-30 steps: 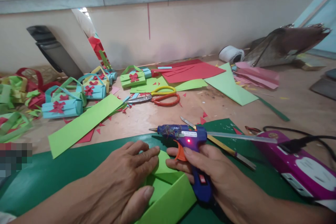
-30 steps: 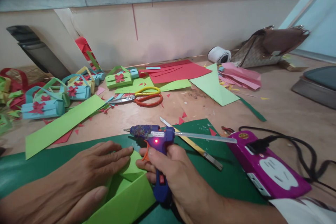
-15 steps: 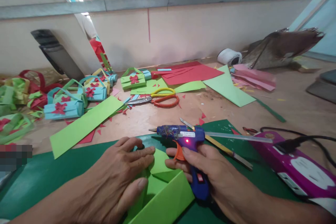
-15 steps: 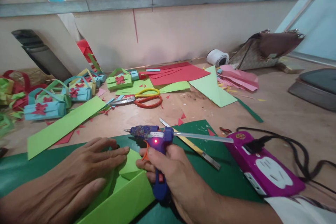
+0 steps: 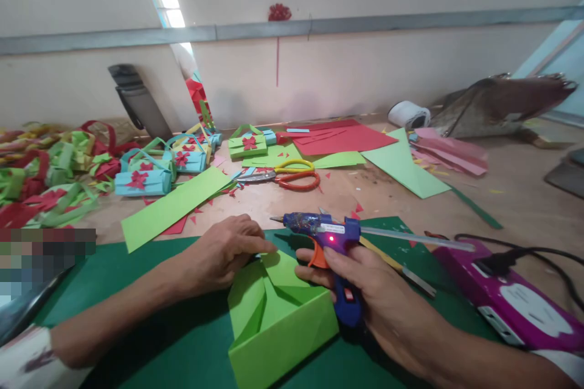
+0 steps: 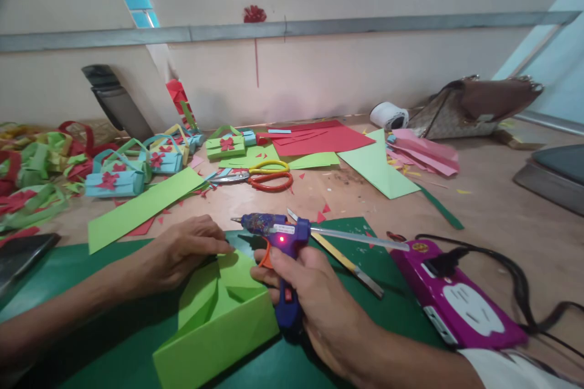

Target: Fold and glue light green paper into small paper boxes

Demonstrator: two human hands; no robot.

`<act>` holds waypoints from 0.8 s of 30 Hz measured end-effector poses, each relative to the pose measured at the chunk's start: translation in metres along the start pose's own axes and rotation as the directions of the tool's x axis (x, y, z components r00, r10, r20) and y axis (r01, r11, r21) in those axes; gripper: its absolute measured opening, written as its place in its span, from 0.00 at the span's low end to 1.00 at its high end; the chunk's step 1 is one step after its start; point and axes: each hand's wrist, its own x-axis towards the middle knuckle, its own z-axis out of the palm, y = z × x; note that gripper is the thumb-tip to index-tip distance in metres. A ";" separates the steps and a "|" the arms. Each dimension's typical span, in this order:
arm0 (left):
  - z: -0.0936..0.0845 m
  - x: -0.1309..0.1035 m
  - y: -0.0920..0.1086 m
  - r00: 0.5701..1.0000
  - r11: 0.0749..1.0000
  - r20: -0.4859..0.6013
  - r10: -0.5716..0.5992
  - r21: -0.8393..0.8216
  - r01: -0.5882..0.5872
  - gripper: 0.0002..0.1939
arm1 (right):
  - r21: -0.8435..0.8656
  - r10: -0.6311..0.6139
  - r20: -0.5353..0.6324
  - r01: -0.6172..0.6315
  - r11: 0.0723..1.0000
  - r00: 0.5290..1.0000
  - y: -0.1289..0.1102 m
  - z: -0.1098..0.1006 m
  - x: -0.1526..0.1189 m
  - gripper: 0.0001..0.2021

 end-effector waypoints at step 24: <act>-0.010 0.013 -0.012 0.977 0.996 0.214 -0.007 0.093 -0.013 0.24 | -0.543 -0.099 -0.048 0.057 0.838 0.994 -0.035 -0.007 -0.022 0.19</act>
